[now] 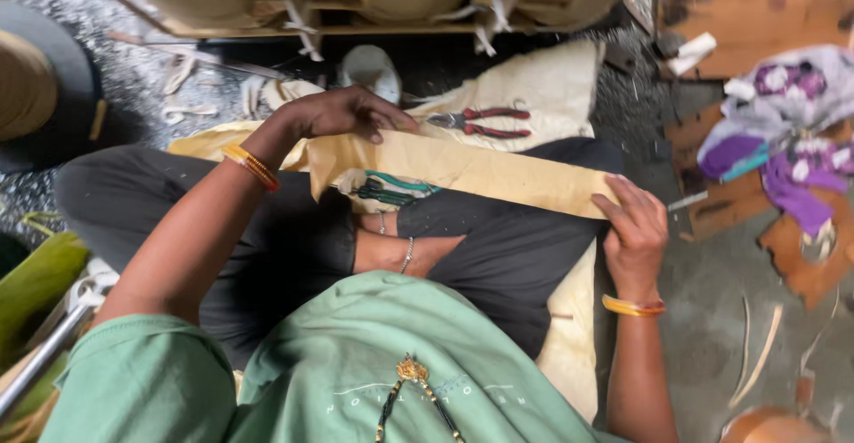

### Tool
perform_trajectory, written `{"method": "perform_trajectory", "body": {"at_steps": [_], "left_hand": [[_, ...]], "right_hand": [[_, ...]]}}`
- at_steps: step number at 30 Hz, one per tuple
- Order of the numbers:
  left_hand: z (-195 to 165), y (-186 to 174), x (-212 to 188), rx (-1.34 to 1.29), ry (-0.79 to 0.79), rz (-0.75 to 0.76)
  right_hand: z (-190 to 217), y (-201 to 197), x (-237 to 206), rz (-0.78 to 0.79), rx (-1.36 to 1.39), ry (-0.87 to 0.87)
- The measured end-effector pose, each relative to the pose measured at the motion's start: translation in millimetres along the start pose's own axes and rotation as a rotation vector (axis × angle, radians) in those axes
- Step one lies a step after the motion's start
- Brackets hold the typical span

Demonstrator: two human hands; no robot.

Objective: The person sits on the floor and wraps beige tape around the cylindrical body of a drum. They repeatedly tear off strips of tape, fold them, and press them onto the drum surface to secure it.

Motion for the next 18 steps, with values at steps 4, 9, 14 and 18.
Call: {"method": "perform_trajectory", "body": {"at_steps": [4, 9, 14, 18], "left_hand": [[34, 13, 27, 0.454, -0.208, -0.113], [12, 78, 64, 0.591, 0.253, -0.558], [-16, 138, 122, 0.586, 0.207, -0.261], [-10, 131, 129, 0.568, 0.122, -0.233]], "right_hand": [[-5, 16, -30, 0.043, -0.028, 0.037], [-6, 16, -52, 0.050, 0.081, 0.117], [-9, 30, -61, -0.101, 0.328, 0.390], [-31, 45, -64, -0.331, 0.572, 0.447]]}}
Point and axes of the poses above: each hand's wrist, its own x-axis towards the middle knuckle, its own y-axis out of the palm, z = x × y, the point moved 1 cm from there along x, towards the middle knuckle, and after that the axes turned 4 degrees about -y, right-handed, at the moved point
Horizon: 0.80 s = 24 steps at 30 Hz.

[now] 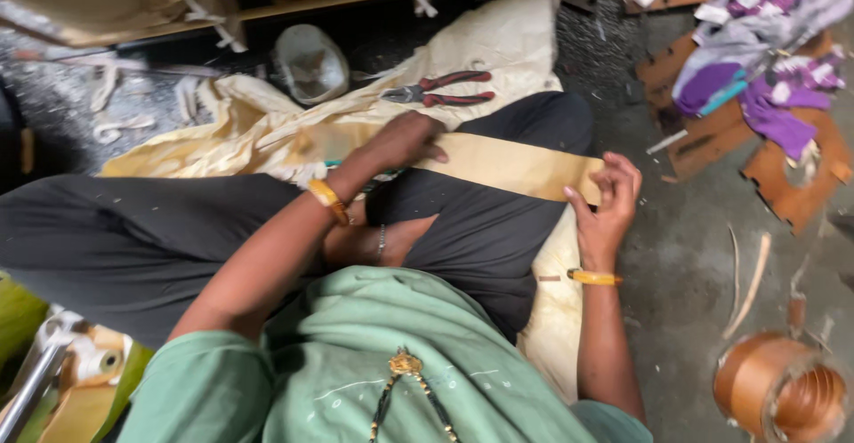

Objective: The person sits on the floor and wraps beige tape around the cylindrical body of a drum. They repeatedly tear off strips of tape, fold them, and press them onto the drum surface to secure it.

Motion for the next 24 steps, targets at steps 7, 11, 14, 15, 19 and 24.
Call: {"method": "perform_trajectory", "body": {"at_steps": [7, 11, 14, 15, 19, 24], "left_hand": [[17, -35, -26, -0.124, 0.138, -0.031], [13, -44, -39, -0.074, 0.072, -0.024], [14, -45, -45, 0.002, -0.029, 0.018], [16, -44, -45, 0.018, -0.049, 0.021], [19, -34, -41, -0.014, 0.066, -0.112], [24, -19, -42, -0.459, -0.127, -0.312]], "right_hand": [[-52, -15, 14, -0.004, 0.388, 0.508], [-55, -23, 16, 0.052, 0.435, 0.468], [-50, -31, 17, -0.060, 0.619, 0.517], [-49, -33, 17, -0.056, 0.611, 0.533], [-48, -34, 13, -0.100, 0.559, 0.560], [-48, -25, -2, -0.284, 0.510, 0.600]]}}
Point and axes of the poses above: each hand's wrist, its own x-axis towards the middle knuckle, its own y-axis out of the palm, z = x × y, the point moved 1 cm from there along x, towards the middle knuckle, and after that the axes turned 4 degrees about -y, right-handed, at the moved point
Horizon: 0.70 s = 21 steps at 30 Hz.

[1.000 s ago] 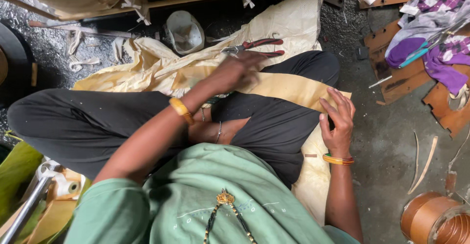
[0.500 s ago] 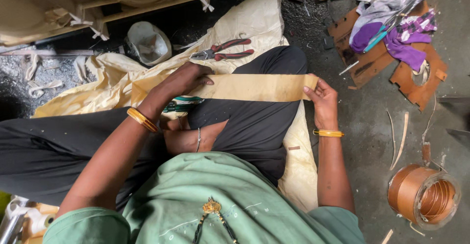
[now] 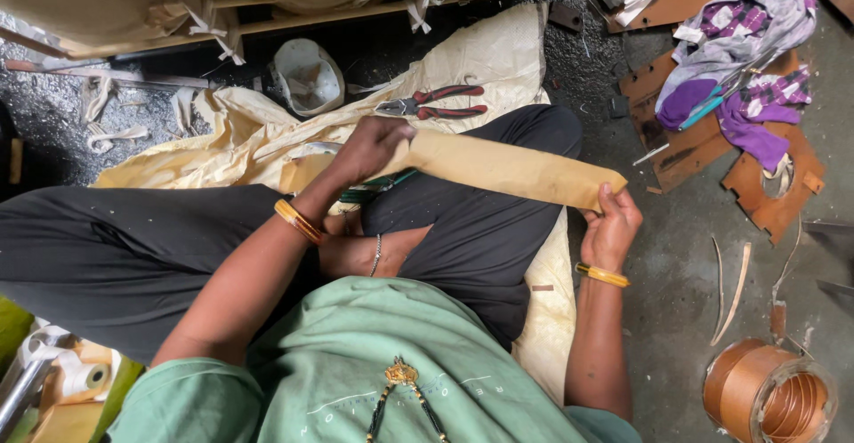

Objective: The person sits on the floor and wraps beige tape around the cylindrical body of a drum. They repeatedly tear off strips of tape, fold them, and press them onto the drum surface to secure it.

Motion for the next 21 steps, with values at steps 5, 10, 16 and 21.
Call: {"method": "perform_trajectory", "body": {"at_steps": [5, 10, 16, 21], "left_hand": [[-5, -15, -24, 0.266, -0.201, -0.116], [-42, 2, -29, 0.707, 0.528, -0.319], [-49, 51, 23, 0.077, -0.037, 0.114], [-34, 49, 25, -0.057, -0.217, 0.208]], "right_hand": [[9, -7, -21, -0.090, -0.018, -0.049], [22, -5, -29, -0.012, 0.015, -0.096], [27, 0, -25, 0.020, 0.023, -0.085], [25, -16, -18, 0.021, -0.056, -0.026]]}}
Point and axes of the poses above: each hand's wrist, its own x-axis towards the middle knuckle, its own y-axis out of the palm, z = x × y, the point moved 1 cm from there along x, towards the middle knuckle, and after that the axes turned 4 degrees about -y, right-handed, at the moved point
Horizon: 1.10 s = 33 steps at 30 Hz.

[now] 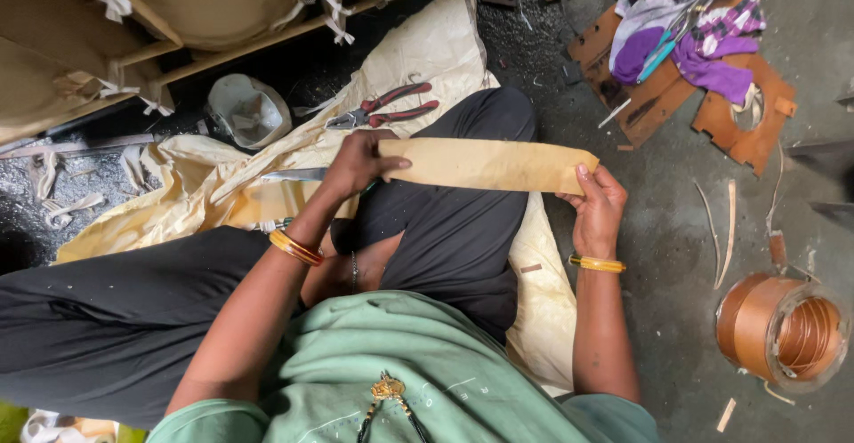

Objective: The person sits on the floor and wraps beige tape around the cylindrical body of a drum. They repeatedly tear off strips of tape, fold them, and press them onto the drum surface to secure it.

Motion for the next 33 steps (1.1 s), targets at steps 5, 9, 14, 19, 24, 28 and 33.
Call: {"method": "perform_trajectory", "body": {"at_steps": [5, 9, 14, 19, 24, 28, 33], "left_hand": [[-3, -17, -16, -0.221, 0.054, 0.045], [-11, -23, -24, -0.305, 0.028, 0.030], [-11, -22, -25, -0.339, 0.191, 0.064], [-2, -17, -20, -0.301, 0.161, 0.097], [-4, -12, -16, -0.308, 0.135, 0.160], [-6, -15, -23, -0.378, 0.134, 0.238], [6, -3, -23, -0.264, 0.141, 0.113]], "right_hand": [[-6, -18, 10, 0.178, 0.025, 0.058], [-13, -36, 21, 0.192, 0.051, 0.047], [-32, -66, 37, 0.228, 0.154, 0.006], [-44, -92, 41, 0.349, 0.128, 0.053], [-42, -86, 34, 0.366, 0.160, 0.146], [-39, -70, 24, 0.328, 0.263, 0.187], [-54, -52, 22, 0.240, 0.155, 0.205]]}}
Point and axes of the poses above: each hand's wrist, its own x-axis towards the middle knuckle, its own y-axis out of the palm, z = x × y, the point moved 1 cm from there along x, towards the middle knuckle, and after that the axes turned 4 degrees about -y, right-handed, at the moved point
